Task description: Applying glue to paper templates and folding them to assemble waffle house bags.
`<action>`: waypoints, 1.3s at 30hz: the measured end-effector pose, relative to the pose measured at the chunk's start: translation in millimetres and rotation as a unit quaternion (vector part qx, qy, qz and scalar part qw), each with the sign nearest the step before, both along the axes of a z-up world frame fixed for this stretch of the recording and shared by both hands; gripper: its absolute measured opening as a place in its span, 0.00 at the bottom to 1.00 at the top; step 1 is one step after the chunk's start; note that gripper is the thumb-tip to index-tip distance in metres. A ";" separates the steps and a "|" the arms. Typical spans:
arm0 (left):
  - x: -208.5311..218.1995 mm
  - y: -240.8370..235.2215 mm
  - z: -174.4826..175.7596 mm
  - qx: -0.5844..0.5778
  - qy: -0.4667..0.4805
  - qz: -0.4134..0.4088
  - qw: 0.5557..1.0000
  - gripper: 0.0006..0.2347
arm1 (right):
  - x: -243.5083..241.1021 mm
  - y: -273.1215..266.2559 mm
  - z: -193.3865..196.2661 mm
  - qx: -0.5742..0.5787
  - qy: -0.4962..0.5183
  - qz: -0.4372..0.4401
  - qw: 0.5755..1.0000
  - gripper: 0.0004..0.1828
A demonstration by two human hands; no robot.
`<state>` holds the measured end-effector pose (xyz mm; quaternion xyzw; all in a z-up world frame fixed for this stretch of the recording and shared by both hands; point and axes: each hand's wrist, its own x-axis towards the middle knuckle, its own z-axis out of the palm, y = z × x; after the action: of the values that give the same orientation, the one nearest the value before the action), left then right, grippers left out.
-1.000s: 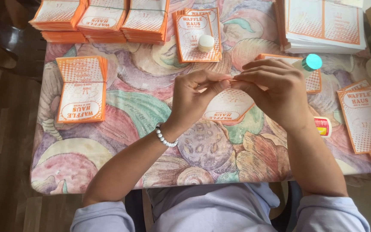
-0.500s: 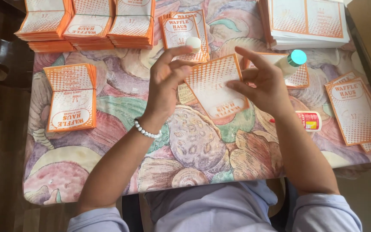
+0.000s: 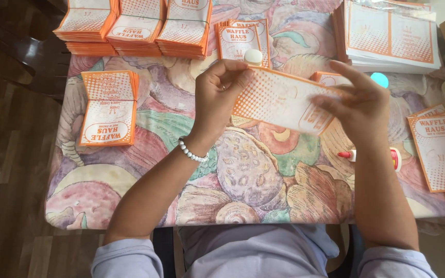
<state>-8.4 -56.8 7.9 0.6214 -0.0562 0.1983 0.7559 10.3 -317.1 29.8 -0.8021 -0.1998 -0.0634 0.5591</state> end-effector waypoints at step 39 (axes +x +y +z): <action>-1.6 -4.8 -7.9 -0.049 -0.052 0.024 0.997 0.05 | 4.3 -20.1 -11.3 0.117 -0.001 -0.098 0.988 0.20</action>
<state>-10.0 -61.5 0.1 0.5739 -0.0705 0.2508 0.7763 14.6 -337.2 18.5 -0.7468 -0.1121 -0.1417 0.6401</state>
